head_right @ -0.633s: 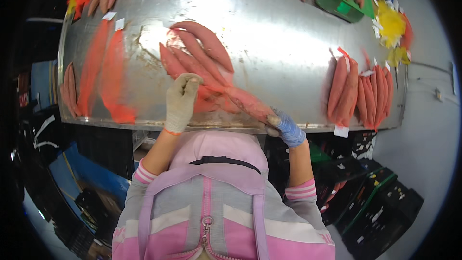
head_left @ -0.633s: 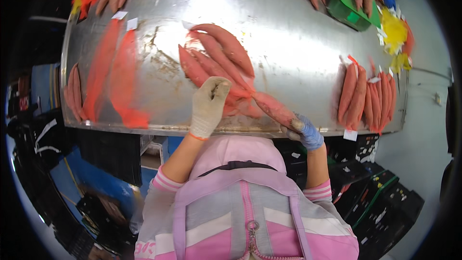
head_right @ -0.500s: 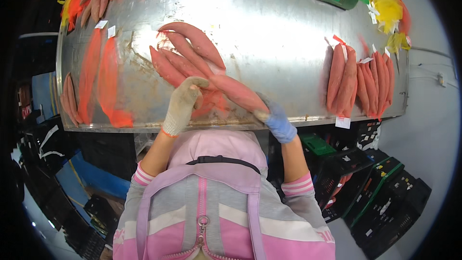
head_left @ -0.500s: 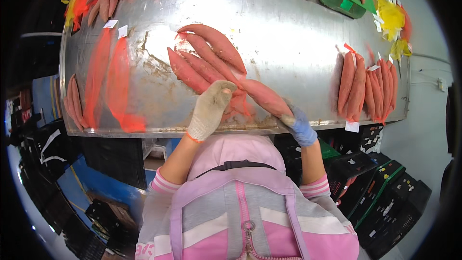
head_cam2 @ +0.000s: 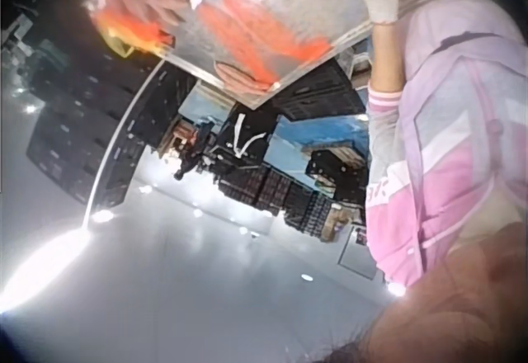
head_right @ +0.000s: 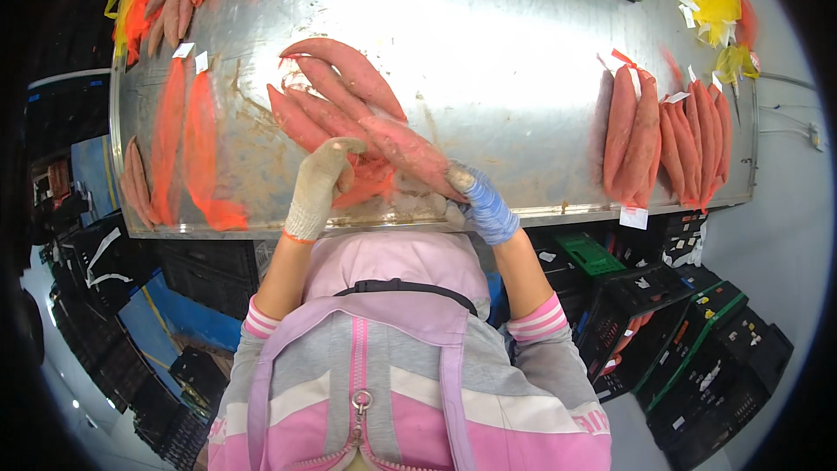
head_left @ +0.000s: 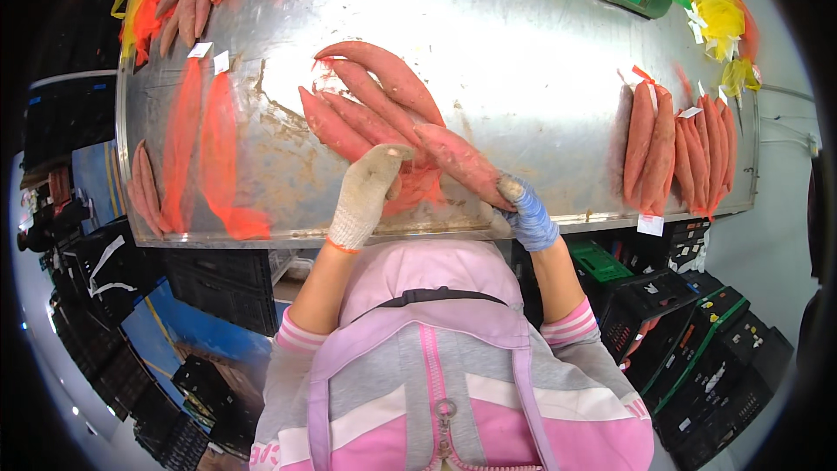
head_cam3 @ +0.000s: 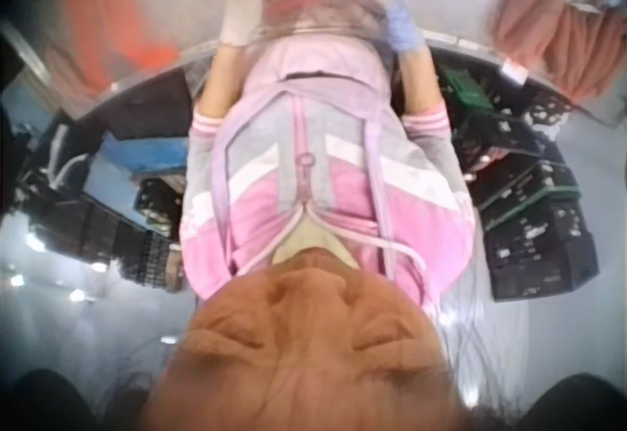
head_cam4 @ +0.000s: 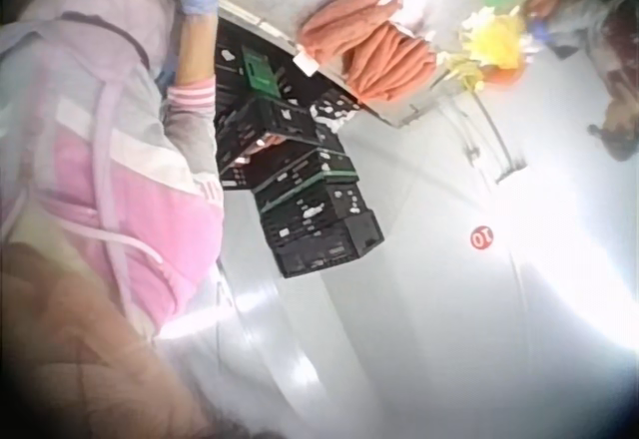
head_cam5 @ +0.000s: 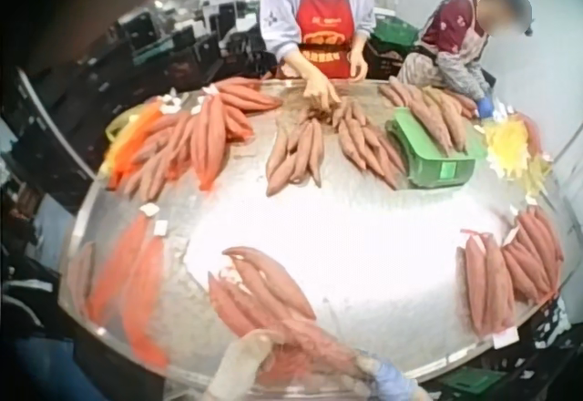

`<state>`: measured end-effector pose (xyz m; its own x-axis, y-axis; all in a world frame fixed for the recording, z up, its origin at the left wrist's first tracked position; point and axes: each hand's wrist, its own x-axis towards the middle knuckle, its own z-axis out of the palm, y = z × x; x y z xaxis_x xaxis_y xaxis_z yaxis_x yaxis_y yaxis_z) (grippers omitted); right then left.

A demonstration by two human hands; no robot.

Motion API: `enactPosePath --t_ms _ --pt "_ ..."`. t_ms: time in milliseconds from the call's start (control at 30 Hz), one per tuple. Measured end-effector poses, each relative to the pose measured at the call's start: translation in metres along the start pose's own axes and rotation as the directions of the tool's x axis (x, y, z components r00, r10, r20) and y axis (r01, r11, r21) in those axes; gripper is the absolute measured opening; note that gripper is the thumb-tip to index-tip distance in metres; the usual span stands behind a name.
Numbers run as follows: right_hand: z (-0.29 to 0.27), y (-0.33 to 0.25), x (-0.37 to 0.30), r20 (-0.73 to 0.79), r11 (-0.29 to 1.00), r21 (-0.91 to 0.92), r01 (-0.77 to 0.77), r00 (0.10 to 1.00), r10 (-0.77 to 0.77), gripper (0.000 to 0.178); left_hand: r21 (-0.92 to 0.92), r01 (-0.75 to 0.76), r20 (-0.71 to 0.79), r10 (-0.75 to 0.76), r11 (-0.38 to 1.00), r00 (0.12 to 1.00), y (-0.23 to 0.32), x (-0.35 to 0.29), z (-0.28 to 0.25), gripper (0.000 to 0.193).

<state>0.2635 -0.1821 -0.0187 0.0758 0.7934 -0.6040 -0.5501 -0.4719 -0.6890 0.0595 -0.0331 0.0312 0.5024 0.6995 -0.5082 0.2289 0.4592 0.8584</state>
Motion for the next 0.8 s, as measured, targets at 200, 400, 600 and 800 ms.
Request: enactPosePath --t_ms 200,400,600,800 --pt "-0.033 -0.018 0.02 -0.428 0.848 -0.529 0.016 0.858 -0.284 0.063 0.307 -0.054 -0.005 0.058 0.95 0.998 -0.01 0.003 -0.006 0.02" --pt "0.015 -0.062 0.004 0.073 0.169 -0.934 0.314 0.632 -0.772 0.034 0.008 -0.146 -0.105 0.146 0.989 0.984 0.0 -0.003 0.002 0.025" --pt "0.092 -0.015 0.024 0.302 0.511 -0.656 0.556 0.814 -0.497 0.021 0.366 -0.377 -0.323 0.496 0.851 0.806 0.018 -0.016 0.037 0.017" --pt "0.118 -0.017 0.079 0.301 0.618 -0.52 0.59 0.803 -0.514 0.031 0.504 -0.574 -0.063 0.69 0.645 0.721 0.023 -0.021 0.048 0.01"
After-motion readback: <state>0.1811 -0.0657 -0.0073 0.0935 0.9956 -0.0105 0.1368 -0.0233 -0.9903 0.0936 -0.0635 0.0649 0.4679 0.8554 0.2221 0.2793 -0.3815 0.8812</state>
